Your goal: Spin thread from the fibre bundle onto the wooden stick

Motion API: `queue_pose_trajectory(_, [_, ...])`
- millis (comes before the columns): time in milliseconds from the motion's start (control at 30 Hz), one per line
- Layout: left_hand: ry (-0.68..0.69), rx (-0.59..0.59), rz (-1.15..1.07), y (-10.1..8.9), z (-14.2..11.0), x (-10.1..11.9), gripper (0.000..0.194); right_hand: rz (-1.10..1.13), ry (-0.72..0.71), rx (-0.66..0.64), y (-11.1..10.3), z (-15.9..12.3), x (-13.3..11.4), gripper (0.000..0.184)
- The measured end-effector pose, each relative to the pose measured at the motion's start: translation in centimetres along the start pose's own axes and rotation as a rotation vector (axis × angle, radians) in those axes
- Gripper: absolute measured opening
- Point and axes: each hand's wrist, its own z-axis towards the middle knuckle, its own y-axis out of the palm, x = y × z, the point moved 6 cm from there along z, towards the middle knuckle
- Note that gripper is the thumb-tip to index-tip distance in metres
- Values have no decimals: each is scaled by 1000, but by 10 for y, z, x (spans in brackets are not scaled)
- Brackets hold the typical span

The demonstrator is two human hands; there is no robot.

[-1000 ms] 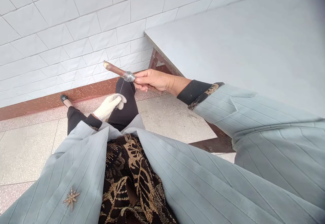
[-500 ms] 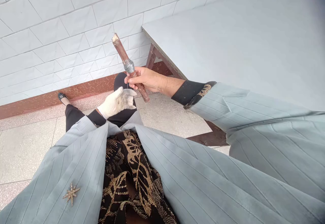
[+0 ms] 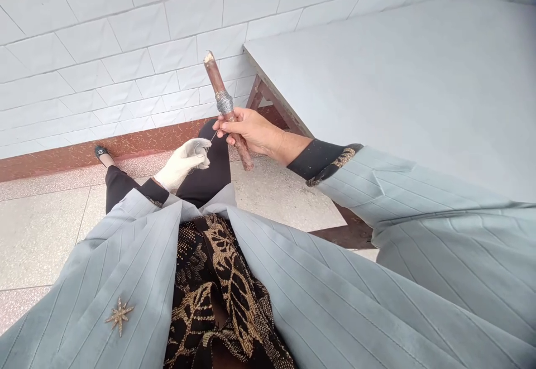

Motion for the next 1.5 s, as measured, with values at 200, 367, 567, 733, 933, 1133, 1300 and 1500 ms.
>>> queue_pose_trajectory(200, [112,156,49,-13,3,2,41,36,40,-28,2,-10,4,22])
queue_pose_trajectory(367, [107,321,-136,-27,10,-5,35,69,45,32,13,-19,10,21])
queue_pose_trajectory(567, [133,643,-161,-50,2,-8,26,86,10,134,28,-15,29,25])
queue_pose_trajectory(733, [-20,492,-137,-53,-7,-23,28,156,-68,194,28,11,49,24])
queue_pose_trajectory(933, [-168,529,55,-76,-29,-51,41,319,-45,335,32,47,99,17])
queue_pose_trajectory(1133, [-8,567,-75,-90,-41,-66,30,335,8,329,54,41,159,22])
queue_pose_trajectory(1300, [-84,477,-316,-89,-42,-80,26,414,81,102,70,36,181,31])
queue_pose_trajectory(1500, [-160,484,-307,-97,-47,-91,38,380,138,39,72,40,188,32])
